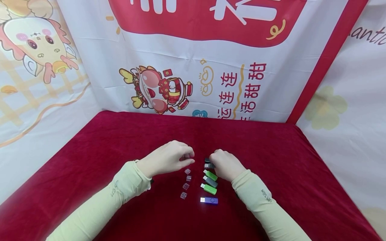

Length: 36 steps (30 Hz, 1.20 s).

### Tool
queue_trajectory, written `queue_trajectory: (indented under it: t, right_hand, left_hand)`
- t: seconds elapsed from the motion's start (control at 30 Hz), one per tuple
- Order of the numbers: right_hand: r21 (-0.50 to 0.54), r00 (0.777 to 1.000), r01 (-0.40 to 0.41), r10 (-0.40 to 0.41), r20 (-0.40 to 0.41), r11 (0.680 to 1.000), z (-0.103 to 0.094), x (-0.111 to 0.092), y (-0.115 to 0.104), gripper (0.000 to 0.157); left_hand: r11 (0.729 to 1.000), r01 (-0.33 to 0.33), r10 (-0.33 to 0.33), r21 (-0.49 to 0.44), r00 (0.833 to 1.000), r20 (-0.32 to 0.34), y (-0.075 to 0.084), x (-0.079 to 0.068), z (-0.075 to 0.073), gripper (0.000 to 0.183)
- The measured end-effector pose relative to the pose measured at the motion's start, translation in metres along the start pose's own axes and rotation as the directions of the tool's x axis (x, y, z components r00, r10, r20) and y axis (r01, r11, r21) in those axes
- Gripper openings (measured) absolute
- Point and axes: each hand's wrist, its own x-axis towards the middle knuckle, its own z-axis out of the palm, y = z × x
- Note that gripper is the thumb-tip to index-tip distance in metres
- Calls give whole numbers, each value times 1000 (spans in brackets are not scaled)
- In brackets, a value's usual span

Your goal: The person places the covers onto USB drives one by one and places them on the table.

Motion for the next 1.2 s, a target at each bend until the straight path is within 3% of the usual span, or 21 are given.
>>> queue_trajectory:
  t: [0.3, 0.57, 0.73, 0.93, 1.2]
  right_hand:
    - [-98, 999, -45, 43, -27, 994, -10, -4, 0, 15]
    - [-5, 979, -165, 164, 117, 986, -36, -10, -6, 24]
    - [48, 965, -198, 186, 182, 979, -45, -10, -16, 22]
    - [108, 922, -303, 263, 283, 947, -43, -8, -29, 19]
    - [122, 920, -336, 298, 255, 934, -34, -7, -31, 17]
  left_hand:
    - [1000, 11, -12, 22, 1000, 13, 0, 0, -2, 8]
    - [996, 78, -81, 45, 993, 84, -1, -1, -3, 12]
    - [993, 105, -110, 48, 987, 114, -3, -2, -3, 15]
    - [990, 127, -134, 54, 979, 155, -4, -4, -4, 15]
    - [989, 141, -147, 45, 971, 191, -4, -4, -4, 17]
